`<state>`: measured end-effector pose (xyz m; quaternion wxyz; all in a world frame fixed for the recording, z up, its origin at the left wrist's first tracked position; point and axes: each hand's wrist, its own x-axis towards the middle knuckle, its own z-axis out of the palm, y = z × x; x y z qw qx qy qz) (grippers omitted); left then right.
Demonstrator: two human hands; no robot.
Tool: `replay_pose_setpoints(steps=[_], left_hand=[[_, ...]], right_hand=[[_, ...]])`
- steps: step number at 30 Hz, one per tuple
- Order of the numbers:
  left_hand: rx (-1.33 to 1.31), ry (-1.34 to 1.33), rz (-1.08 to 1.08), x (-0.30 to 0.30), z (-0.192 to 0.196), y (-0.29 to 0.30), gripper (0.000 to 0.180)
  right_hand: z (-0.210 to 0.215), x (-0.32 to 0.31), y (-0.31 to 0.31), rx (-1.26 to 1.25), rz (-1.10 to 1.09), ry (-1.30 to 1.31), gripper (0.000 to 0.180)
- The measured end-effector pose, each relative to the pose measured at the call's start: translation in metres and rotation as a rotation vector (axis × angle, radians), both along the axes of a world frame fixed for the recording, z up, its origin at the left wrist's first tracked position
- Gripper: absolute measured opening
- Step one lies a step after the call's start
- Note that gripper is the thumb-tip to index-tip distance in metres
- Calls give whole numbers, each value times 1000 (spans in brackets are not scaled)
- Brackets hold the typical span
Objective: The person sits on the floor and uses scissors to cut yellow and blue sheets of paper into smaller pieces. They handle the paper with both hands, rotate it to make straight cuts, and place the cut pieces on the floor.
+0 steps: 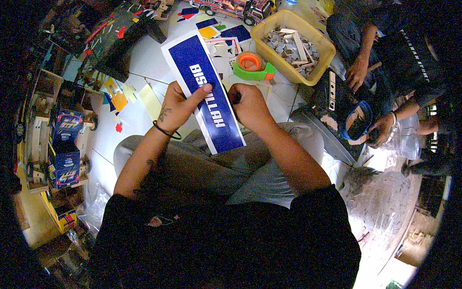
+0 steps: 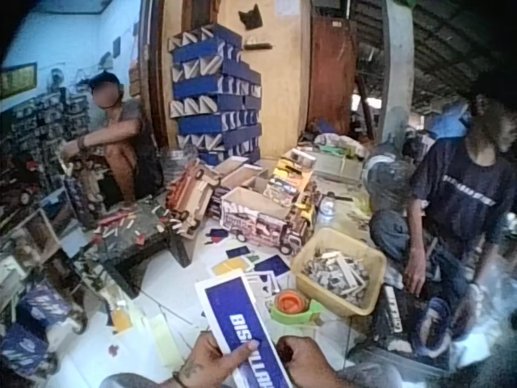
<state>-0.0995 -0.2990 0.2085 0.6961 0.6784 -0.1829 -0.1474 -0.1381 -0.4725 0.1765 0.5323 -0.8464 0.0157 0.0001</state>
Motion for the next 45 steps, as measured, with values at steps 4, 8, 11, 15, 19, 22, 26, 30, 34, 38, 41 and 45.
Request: replay_pose_setpoints(steps=[4, 8, 11, 15, 19, 22, 26, 30, 34, 38, 41, 45], left_hand=[[-109, 38, 187, 7, 2, 5, 24], [-94, 22, 199, 10, 3, 8, 20], [-102, 13, 208, 8, 0, 3, 20], [-63, -37, 185, 3, -3, -1, 18], [-44, -44, 182, 2, -2, -1, 17], [-71, -57, 186, 2, -2, -2, 17], [-54, -24, 154, 2, -1, -1, 16], [-47, -14, 116, -1, -3, -4, 16], [-41, -58, 113, -2, -3, -6, 17], [-37, -27, 126, -3, -3, -6, 14], [-56, -27, 118, -3, -3, -7, 13], [-55, -18, 89, -5, -3, -8, 14]], right_hand=[[8, -3, 3, -79, 53, 58, 11], [13, -2, 7, -155, 82, 68, 11], [15, -3, 8, -131, 63, 62, 12], [14, -3, 10, -75, 21, 63, 13], [13, -3, 9, -103, 23, 42, 12], [13, -4, 8, -114, 21, 32, 12], [12, -4, 7, -129, 20, 50, 11], [9, -2, 9, 18, -19, 19, 11], [4, -2, 7, 21, -31, 33, 12], [-2, -1, 4, 22, -19, 4, 11], [-4, -1, 3, 12, -4, -29, 10], [-4, 2, 4, 50, -25, -89, 9]])
